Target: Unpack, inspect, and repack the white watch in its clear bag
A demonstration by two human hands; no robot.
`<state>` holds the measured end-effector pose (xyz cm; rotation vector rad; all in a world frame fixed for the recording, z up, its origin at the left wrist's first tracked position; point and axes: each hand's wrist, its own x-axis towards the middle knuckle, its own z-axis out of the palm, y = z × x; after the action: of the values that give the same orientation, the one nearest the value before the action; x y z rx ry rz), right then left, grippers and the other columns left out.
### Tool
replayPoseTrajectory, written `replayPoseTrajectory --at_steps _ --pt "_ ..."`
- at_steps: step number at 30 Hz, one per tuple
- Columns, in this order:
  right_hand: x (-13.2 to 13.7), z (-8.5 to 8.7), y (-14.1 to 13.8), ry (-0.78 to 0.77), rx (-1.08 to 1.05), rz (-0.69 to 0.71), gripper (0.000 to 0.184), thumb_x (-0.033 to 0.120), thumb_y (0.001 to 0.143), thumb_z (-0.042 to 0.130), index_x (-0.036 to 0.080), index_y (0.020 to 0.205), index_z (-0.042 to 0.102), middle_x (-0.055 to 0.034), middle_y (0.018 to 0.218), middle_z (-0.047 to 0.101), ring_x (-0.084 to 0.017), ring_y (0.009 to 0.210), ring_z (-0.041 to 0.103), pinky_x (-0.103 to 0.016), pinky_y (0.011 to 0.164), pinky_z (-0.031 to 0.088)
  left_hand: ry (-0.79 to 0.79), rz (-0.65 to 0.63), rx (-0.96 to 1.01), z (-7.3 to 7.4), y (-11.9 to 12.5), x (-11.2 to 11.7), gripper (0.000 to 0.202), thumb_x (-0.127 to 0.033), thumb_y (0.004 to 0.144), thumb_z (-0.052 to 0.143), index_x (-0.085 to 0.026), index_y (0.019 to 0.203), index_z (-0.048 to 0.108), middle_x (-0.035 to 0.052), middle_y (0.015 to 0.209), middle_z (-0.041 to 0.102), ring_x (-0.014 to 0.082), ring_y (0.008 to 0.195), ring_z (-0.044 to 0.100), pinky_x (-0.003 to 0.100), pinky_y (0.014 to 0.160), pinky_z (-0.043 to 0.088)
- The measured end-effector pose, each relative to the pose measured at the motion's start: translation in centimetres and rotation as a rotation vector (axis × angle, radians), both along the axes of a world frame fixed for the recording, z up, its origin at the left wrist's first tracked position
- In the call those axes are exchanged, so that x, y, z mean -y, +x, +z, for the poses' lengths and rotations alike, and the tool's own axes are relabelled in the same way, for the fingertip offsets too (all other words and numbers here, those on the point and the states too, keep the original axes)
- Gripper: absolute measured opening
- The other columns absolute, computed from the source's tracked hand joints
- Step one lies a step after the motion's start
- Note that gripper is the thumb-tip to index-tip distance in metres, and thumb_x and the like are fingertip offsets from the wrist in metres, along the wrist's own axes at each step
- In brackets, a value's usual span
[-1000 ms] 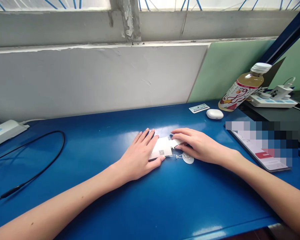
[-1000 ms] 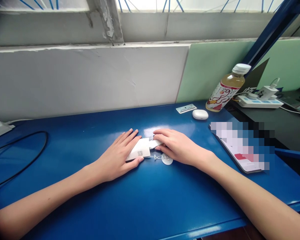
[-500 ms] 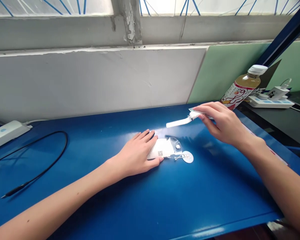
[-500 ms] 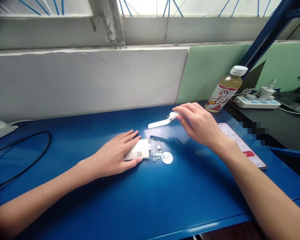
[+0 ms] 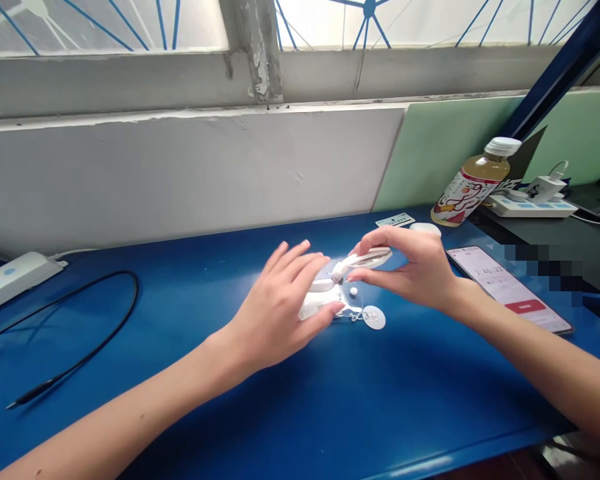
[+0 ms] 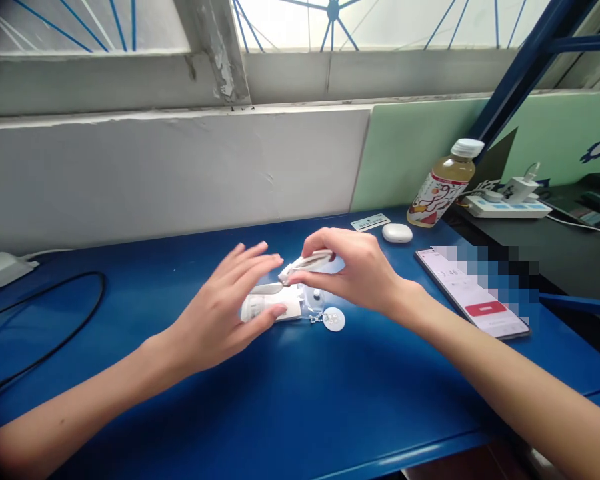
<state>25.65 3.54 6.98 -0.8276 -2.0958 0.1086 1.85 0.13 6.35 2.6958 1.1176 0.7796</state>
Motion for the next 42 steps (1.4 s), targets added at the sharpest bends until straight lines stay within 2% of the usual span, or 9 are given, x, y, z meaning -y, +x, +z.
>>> replayPoseTrajectory --at_steps 3,5,8,11,14,18,23,33,42 --pt "-0.4 2.2 -3.0 -0.059 -0.151 -0.035 0.041 0.057 0.07 0.08 0.025 0.065 0.055 0.0048 0.054 0.058 -0.013 0.049 0.053 -0.028 0.049 0.043 -0.347 -0.112 0.148 0.2 -0.1 0.3 0.032 -0.035 0.106 0.035 -0.019 0.115 0.06 0.0086 0.109 0.072 0.0253 0.102 0.068 0.042 0.095 0.052" --pt "-0.8 3.1 -5.0 -0.142 -0.302 0.029 0.045 0.057 0.067 0.083 0.024 0.061 0.051 0.0048 0.055 0.055 -0.012 0.051 0.049 -0.028 0.048 0.041 -0.551 -0.133 0.34 0.4 0.1 0.6 0.038 -0.038 0.107 0.03 -0.018 0.101 0.062 0.0069 0.098 0.073 0.0206 0.085 0.07 0.036 0.083 0.054" --pt "-1.6 3.1 -7.5 -0.366 -0.495 0.146 0.043 0.053 0.07 0.082 0.023 0.063 0.052 0.0048 0.056 0.053 -0.012 0.053 0.051 -0.027 0.049 0.042 -0.848 -0.179 0.714 0.3 0.9 1.1 0.035 -0.044 0.105 0.041 -0.015 0.108 0.06 0.0082 0.09 0.073 0.0221 0.087 0.072 0.036 0.083 0.056" --pt "-2.4 2.1 -8.8 -0.752 -0.654 0.313 0.038 0.054 0.082 0.072 0.022 0.067 0.057 -0.0009 0.073 0.069 -0.018 0.073 0.068 -0.031 0.067 0.055 -1.197 -0.206 0.928 -0.4 1.7 1.3 0.04 -0.051 0.1 0.049 -0.013 0.102 0.062 0.0084 0.082 0.072 0.0211 0.071 0.074 0.033 0.07 0.059" --pt "-3.0 1.1 -9.2 -1.161 -0.74 0.552 0.038 0.054 0.094 0.051 0.023 0.075 0.061 -0.0056 0.095 0.078 -0.024 0.104 0.071 -0.04 0.094 0.055 -1.369 -0.211 1.051 -1.3 1.9 1.0 0.036 -0.045 0.102 0.049 -0.012 0.097 0.063 0.0082 0.078 0.072 0.0194 0.066 0.074 0.03 0.065 0.059" --pt "-3.6 0.3 -8.9 -1.376 -0.775 0.767 0.04 0.048 0.1 0.039 0.021 0.098 0.068 -0.0074 0.107 0.079 -0.023 0.114 0.069 -0.044 0.106 0.049 -1.522 -0.19 1.142 -1.7 1.8 0.5 0.037 -0.035 0.107 0.036 -0.011 0.1 0.064 0.0096 0.081 0.073 0.0192 0.068 0.075 0.03 0.065 0.061" --pt "-4.1 -0.3 -8.6 -1.441 -0.685 0.805 0.04 0.044 0.099 0.042 0.017 0.106 0.071 -0.0111 0.119 0.075 -0.025 0.117 0.068 -0.044 0.108 0.048 -1.646 -0.197 1.123 -1.4 1.9 0.3 0.04 -0.042 0.106 0.037 -0.011 0.102 0.062 0.0108 0.08 0.074 0.022 0.068 0.075 0.032 0.061 0.061" --pt "-4.0 -0.4 -8.7 -1.533 -0.779 0.782 0.044 0.045 0.103 0.036 0.016 0.108 0.07 -0.0108 0.107 0.078 -0.023 0.098 0.075 -0.037 0.091 0.058 -1.677 -0.211 1.125 -1.9 1.6 0.1 0.049 -0.053 0.102 0.044 -0.008 0.099 0.064 0.0161 0.086 0.074 0.0265 0.081 0.076 0.037 0.077 0.059" --pt "-4.4 0.0 -8.8 -1.67 -0.936 0.768 0.059 0.041 0.103 0.019 0.007 0.11 0.066 -0.0105 0.08 0.074 -0.018 0.064 0.069 -0.03 0.063 0.057 -1.67 -0.131 1.152 -1.2 1.6 0.1 0.044 -0.041 0.106 0.036 -0.007 0.099 0.063 0.017 0.086 0.074 0.0254 0.08 0.076 0.037 0.077 0.059"
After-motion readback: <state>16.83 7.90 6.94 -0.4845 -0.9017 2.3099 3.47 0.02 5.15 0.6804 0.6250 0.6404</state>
